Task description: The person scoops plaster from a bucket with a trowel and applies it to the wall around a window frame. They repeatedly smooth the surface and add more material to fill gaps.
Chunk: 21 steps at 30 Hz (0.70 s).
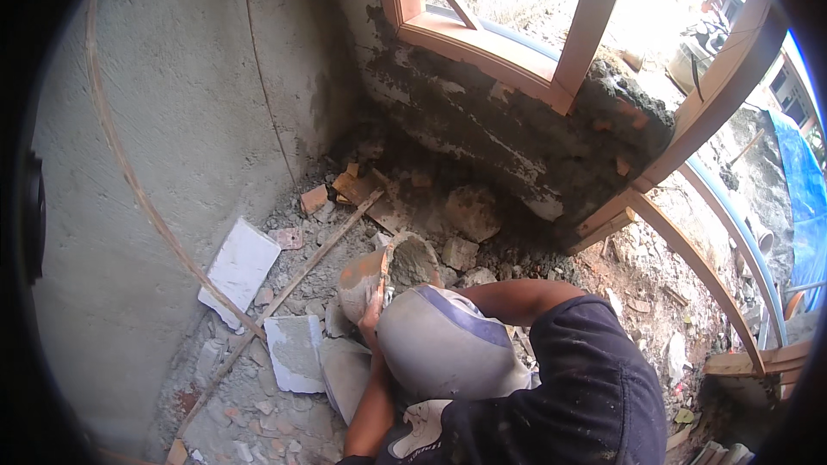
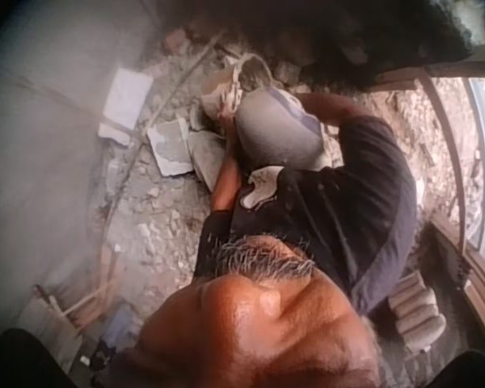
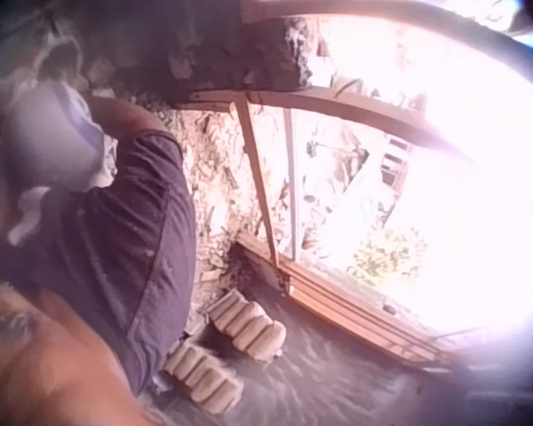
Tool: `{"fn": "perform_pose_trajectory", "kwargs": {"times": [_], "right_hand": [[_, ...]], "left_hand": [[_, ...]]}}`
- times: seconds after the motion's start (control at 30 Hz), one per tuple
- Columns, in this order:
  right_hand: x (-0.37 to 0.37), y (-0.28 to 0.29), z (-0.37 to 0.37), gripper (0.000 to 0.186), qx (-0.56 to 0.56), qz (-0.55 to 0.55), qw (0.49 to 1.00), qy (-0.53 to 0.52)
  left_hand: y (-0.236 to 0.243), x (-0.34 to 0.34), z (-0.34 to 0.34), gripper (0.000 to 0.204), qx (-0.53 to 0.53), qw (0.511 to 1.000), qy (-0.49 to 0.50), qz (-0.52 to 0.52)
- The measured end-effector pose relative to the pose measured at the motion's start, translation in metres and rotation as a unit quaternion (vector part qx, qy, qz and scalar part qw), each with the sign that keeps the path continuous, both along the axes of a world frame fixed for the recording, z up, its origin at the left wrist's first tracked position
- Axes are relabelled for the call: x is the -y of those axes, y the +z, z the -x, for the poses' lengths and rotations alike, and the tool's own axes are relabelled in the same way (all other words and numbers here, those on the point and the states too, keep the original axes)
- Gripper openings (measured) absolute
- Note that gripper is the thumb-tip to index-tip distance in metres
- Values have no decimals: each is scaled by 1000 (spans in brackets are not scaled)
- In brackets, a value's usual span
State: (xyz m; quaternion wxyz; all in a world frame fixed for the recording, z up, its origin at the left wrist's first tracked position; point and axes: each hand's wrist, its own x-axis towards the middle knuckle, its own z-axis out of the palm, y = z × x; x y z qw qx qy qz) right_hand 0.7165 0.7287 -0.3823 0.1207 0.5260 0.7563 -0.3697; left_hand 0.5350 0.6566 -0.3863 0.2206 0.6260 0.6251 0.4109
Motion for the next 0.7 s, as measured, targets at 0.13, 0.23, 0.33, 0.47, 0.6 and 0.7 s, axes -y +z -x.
{"fn": "perform_pose_trajectory", "kwargs": {"times": [0.13,0.23,0.33,0.47,0.6,0.7], "right_hand": [[-7,11,0,44,66,-17,998,0],[-5,9,5,39,51,-23,998,0],[11,3,-2,38,-26,5,1000,-7],[41,-5,-28,37,-195,76,976,-65],[57,-1,-42,35,-288,106,944,-122],[54,9,-39,34,-294,77,942,-140]], "left_hand": [[17,0,1,57,67,996,1,61],[19,-2,-4,57,42,997,-19,59],[21,-4,-8,55,16,1000,8,-8],[34,-6,-3,53,78,992,91,26],[53,-2,26,50,104,985,125,50],[49,0,57,48,168,972,158,46]]}}
